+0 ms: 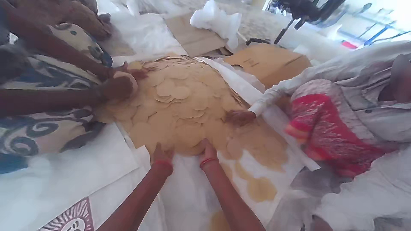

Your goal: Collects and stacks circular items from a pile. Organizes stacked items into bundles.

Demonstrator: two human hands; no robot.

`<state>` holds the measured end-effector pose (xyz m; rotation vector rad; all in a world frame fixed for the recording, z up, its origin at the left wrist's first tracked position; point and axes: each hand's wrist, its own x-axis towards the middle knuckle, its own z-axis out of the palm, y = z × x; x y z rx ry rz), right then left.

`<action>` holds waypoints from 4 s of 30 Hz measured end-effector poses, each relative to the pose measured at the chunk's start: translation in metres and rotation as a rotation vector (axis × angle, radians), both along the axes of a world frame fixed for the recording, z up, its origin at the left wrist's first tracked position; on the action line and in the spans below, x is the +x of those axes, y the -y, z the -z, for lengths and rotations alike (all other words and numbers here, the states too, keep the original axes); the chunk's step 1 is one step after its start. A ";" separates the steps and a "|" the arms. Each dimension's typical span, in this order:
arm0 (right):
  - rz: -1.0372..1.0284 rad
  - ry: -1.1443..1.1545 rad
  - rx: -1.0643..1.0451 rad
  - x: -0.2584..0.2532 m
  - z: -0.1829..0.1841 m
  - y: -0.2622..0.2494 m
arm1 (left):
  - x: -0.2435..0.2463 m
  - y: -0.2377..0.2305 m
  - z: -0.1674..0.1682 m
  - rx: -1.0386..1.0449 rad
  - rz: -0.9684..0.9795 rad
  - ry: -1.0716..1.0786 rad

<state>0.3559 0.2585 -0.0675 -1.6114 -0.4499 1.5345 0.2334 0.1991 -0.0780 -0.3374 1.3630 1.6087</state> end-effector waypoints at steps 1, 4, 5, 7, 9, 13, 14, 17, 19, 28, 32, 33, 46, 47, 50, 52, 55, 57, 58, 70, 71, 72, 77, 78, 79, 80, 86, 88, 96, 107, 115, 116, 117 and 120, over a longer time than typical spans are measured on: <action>0.042 -0.071 -0.005 0.001 0.002 0.002 | -0.005 -0.001 0.005 0.028 -0.028 0.022; 0.052 -0.248 -0.019 0.007 0.002 0.011 | -0.012 -0.002 0.016 0.090 -0.048 0.072; 0.030 -0.281 -0.027 0.010 0.002 0.012 | -0.012 -0.002 0.017 0.085 -0.029 0.067; -0.072 -0.290 -0.035 0.015 0.007 0.006 | -0.013 -0.006 0.014 0.035 0.048 0.029; -0.209 -0.204 -0.034 0.015 0.013 -0.004 | -0.018 -0.010 0.010 0.000 0.135 0.015; -0.304 -0.250 0.063 0.011 0.015 -0.014 | -0.026 -0.017 0.004 0.039 0.210 -0.100; -0.277 -0.324 0.093 0.009 0.016 -0.014 | -0.028 -0.016 0.004 0.104 0.254 -0.123; -0.241 -0.433 0.145 -0.002 0.022 -0.017 | -0.032 -0.024 0.008 0.262 0.224 -0.120; -0.228 -0.398 0.140 -0.013 0.028 -0.023 | -0.040 -0.036 0.018 0.308 0.171 -0.078; -0.364 0.264 0.078 -0.027 0.016 -0.034 | -0.055 -0.060 0.024 -0.025 0.240 -0.212; -0.299 0.088 0.065 0.007 0.006 0.012 | -0.038 -0.013 0.024 0.045 0.308 -0.173; -0.304 0.057 0.037 0.023 0.004 0.028 | -0.032 0.008 0.022 0.062 0.352 -0.153; -0.143 0.224 0.178 0.214 -0.055 0.200 | -0.017 0.144 -0.001 -0.047 0.838 -0.117; -0.130 0.211 0.230 0.220 -0.065 0.202 | -0.011 0.147 -0.003 -0.055 0.872 -0.132; -0.219 0.034 0.296 0.224 -0.084 0.207 | 0.017 0.158 -0.008 -0.047 0.994 -0.178; -0.330 -0.008 0.279 0.209 -0.079 0.203 | 0.041 0.162 -0.015 -0.012 1.038 -0.207; -0.520 0.393 0.337 0.186 -0.052 0.190 | 0.073 0.169 -0.033 0.061 1.037 -0.180; -0.607 0.558 0.375 0.187 -0.027 0.174 | 0.083 0.172 -0.040 0.094 1.000 -0.119; -0.633 0.565 0.369 0.192 -0.019 0.168 | 0.086 0.173 -0.042 0.100 0.978 -0.082; -0.633 0.146 0.048 0.192 -0.047 0.179 | 0.112 0.193 -0.035 0.154 0.590 -0.039; -0.645 0.186 0.082 0.191 -0.046 0.179 | 0.114 0.195 -0.028 0.159 0.572 -0.034; -0.652 0.231 0.129 0.190 -0.044 0.180 | 0.119 0.199 -0.020 0.167 0.555 -0.051; -0.793 0.430 0.277 0.195 -0.036 0.180 | 0.140 0.211 0.008 0.221 0.531 -0.149; -0.804 0.400 0.279 0.196 -0.036 0.176 | 0.138 0.210 0.009 0.228 0.520 -0.168; -0.826 0.343 0.276 0.198 -0.036 0.173 | 0.136 0.210 0.008 0.248 0.523 -0.191; -0.870 0.271 0.259 0.200 -0.034 0.169 | 0.133 0.211 0.007 0.272 0.528 -0.209; -1.211 0.263 0.207 0.192 -0.037 0.144 | 0.115 0.211 0.003 0.340 0.571 -0.234; -1.045 0.071 0.152 0.179 -0.039 0.151 | 0.114 0.206 -0.003 0.270 0.558 -0.252; -0.703 0.142 0.623 0.143 -0.043 0.177 | 0.073 0.183 -0.011 0.402 0.389 -0.590; -0.959 0.547 0.786 0.124 0.035 0.178 | 0.080 0.160 0.035 0.193 0.461 -0.453; -0.775 0.304 1.135 0.113 0.017 0.179 | 0.062 0.170 0.007 0.470 0.440 -0.584; -0.790 0.275 1.215 0.115 0.026 0.181 | 0.059 0.172 0.006 0.479 0.476 -0.619; -0.829 0.275 1.221 0.118 0.035 0.186 | 0.057 0.174 0.009 0.469 0.527 -0.647; -1.037 0.440 1.029 0.123 0.046 0.200 | 0.056 0.170 0.029 0.395 0.695 -0.691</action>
